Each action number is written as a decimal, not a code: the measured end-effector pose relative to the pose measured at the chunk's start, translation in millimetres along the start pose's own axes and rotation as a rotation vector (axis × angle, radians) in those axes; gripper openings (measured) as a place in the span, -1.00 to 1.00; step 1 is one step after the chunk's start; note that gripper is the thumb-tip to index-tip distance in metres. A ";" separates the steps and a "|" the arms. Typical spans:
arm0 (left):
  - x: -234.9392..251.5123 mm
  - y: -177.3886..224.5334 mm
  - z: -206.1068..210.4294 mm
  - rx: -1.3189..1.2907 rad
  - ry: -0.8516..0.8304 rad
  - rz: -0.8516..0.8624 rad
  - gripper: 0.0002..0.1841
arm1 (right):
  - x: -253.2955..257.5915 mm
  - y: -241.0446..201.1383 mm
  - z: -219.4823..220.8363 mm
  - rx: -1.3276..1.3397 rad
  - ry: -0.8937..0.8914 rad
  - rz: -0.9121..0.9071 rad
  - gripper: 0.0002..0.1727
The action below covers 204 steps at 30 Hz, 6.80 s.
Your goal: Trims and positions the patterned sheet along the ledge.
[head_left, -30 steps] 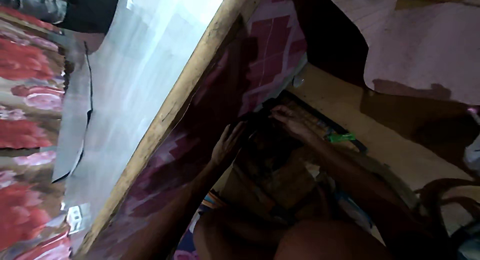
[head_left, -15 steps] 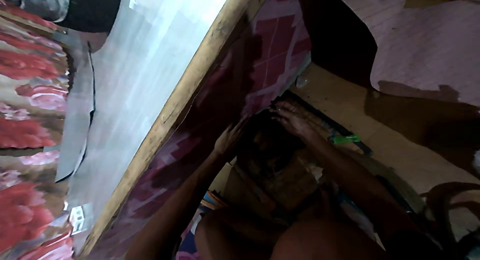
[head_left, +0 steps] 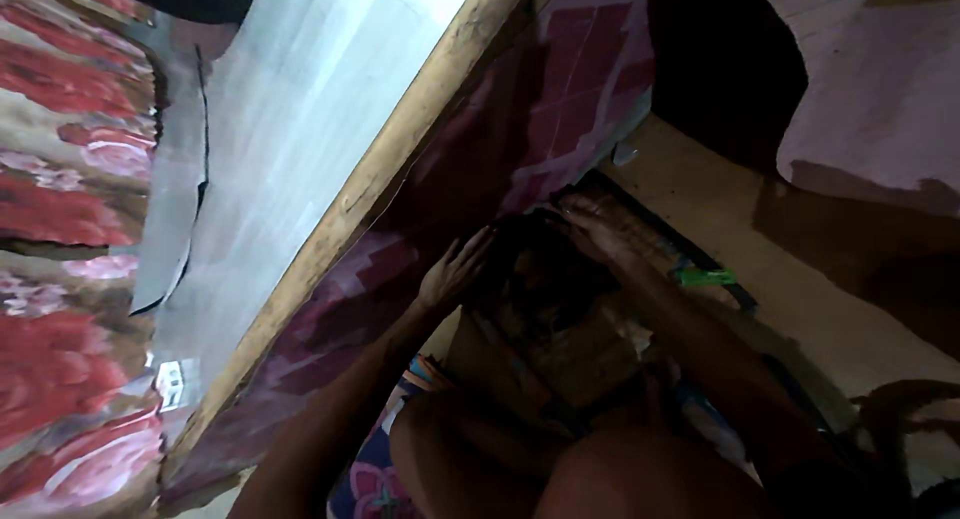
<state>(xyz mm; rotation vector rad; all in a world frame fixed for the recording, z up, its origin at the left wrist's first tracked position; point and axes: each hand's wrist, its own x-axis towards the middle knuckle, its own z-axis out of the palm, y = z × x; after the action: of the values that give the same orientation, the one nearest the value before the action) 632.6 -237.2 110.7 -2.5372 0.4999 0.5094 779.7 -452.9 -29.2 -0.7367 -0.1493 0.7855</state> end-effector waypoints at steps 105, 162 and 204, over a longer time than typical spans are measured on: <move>98.3 4.2 -8.0 0.161 0.254 0.002 -0.43 | 33.9 7.9 41.5 -0.835 0.532 -0.463 -0.88; 100.5 5.8 -16.6 0.161 0.189 0.000 -0.42 | -7.9 -9.7 -4.2 -0.591 0.682 -0.463 -0.87; 120.1 -3.5 -41.9 -0.006 0.116 0.144 -0.48 | -34.9 -36.3 -8.4 -0.312 0.734 -0.373 -0.81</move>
<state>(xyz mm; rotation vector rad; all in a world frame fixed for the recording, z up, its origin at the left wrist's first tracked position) 748.5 -286.6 92.9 -2.5589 0.7292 0.4170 779.5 -498.9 -6.9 -1.2083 0.2565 0.1026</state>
